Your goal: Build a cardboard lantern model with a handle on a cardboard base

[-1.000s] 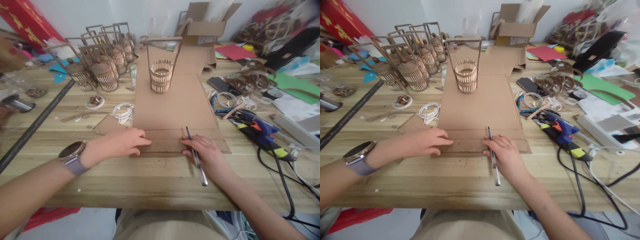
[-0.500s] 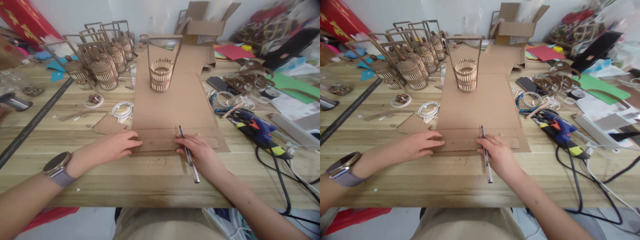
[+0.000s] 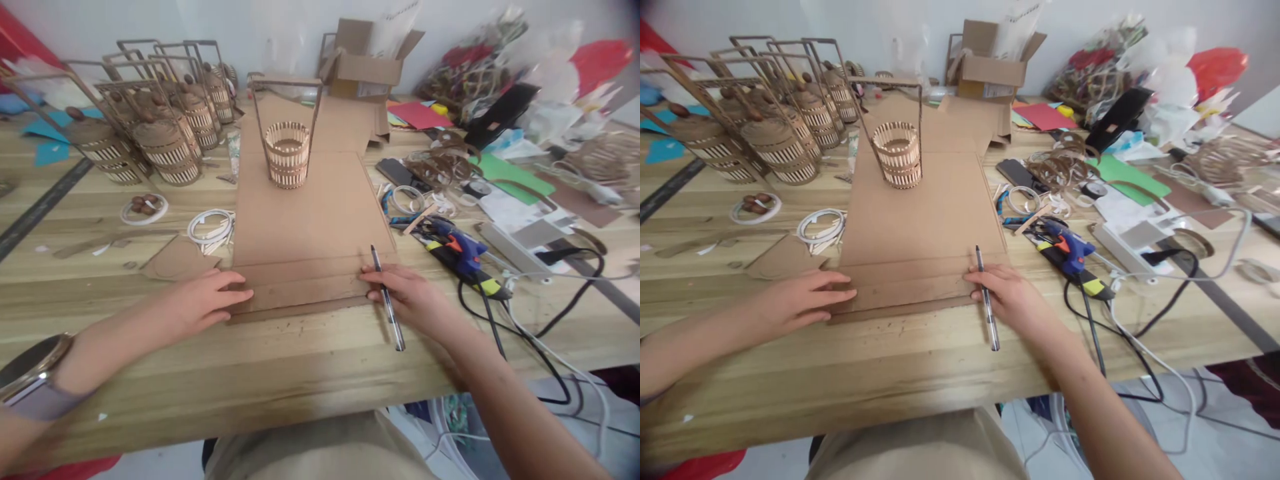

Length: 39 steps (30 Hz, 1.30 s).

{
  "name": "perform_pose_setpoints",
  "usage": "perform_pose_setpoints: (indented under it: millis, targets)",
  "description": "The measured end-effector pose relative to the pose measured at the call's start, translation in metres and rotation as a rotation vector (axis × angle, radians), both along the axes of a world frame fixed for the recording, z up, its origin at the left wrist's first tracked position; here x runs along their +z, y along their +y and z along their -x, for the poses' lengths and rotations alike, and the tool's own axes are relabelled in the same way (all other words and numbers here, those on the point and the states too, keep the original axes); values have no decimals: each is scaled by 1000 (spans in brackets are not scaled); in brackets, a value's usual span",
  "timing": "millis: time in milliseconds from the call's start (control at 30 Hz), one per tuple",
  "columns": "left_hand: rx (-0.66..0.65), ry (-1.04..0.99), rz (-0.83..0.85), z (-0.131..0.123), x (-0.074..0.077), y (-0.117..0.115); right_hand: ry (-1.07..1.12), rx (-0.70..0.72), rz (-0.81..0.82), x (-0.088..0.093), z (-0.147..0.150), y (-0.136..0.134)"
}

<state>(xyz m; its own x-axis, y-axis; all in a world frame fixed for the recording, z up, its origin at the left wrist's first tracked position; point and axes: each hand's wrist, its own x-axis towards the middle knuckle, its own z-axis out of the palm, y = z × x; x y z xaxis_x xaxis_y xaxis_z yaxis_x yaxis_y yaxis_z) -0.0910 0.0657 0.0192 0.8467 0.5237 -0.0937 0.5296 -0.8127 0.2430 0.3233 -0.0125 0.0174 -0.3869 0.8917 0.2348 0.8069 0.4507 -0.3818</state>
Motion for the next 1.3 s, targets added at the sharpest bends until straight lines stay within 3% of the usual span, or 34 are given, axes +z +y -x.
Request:
perform_pose_setpoints:
  millis: [500,733,967,1300]
  targets:
    - [16,-58,-32,5,-5,-2,17,7,-12,-1,2,-1]
    - [53,-53,-74,1,4,-9,74,-8,58,6,-15,0]
    - [-21,-82,4,-1,15,-4,97,-65,69,11,-20,-4]
    - [-30,-60,22,0,16,-5,94,-49,43,8,-22,-5]
